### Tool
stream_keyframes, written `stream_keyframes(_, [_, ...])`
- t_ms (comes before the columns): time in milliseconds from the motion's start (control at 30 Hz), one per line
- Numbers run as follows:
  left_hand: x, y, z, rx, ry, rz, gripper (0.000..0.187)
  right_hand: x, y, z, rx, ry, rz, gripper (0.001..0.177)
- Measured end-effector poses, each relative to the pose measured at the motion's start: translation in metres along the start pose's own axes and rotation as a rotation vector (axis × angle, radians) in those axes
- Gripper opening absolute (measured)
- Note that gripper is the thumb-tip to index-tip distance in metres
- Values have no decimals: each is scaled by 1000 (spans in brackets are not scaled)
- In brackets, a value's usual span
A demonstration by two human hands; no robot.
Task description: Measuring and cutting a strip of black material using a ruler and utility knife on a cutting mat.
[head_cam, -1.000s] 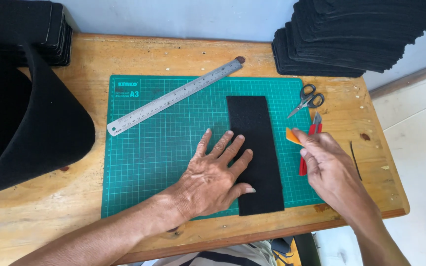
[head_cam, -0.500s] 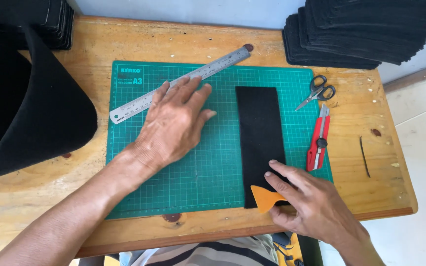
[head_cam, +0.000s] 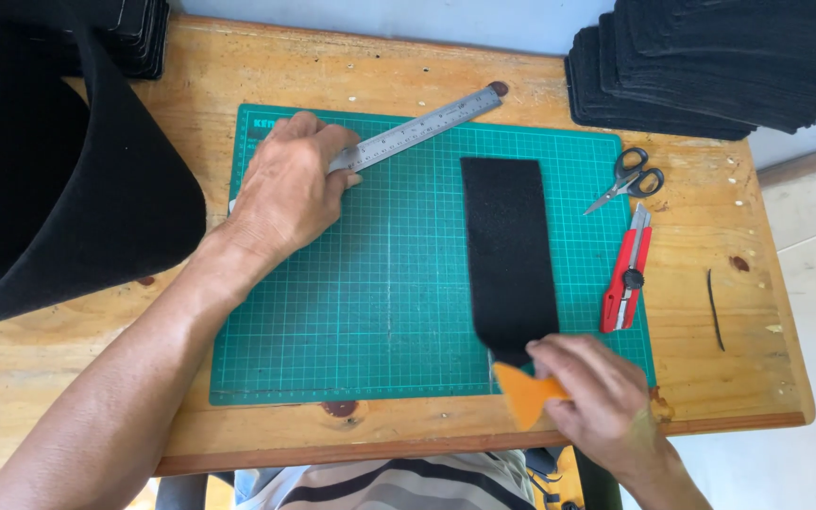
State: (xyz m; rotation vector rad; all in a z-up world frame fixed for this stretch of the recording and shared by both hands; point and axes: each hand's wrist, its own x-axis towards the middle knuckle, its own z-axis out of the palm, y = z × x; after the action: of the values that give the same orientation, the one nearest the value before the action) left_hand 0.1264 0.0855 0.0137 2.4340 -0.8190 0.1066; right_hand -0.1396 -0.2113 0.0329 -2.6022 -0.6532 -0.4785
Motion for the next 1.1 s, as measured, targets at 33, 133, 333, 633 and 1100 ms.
stream_keyframes(33, [1, -1, 0, 0, 2, 0, 33, -2, 2, 2, -1, 0, -1, 50])
stream_keyframes(133, [1, -2, 0, -17, -17, -49, 34, -5, 7, 2, 264, 410, 384, 20])
stream_keyframes(333, [2, 6, -12, -96, -54, -74, 38, -2, 11, -22, -69, 681, 594, 5])
stream_keyframes(633, [0, 9, -10, -82, 88, -31, 30, -1, 0, -26, -54, 644, 507, 9])
stream_keyframes(1100, [-55, 121, 63, -129, -302, 746, 69, 67, -27, -66, 104, -89, 1183, 64])
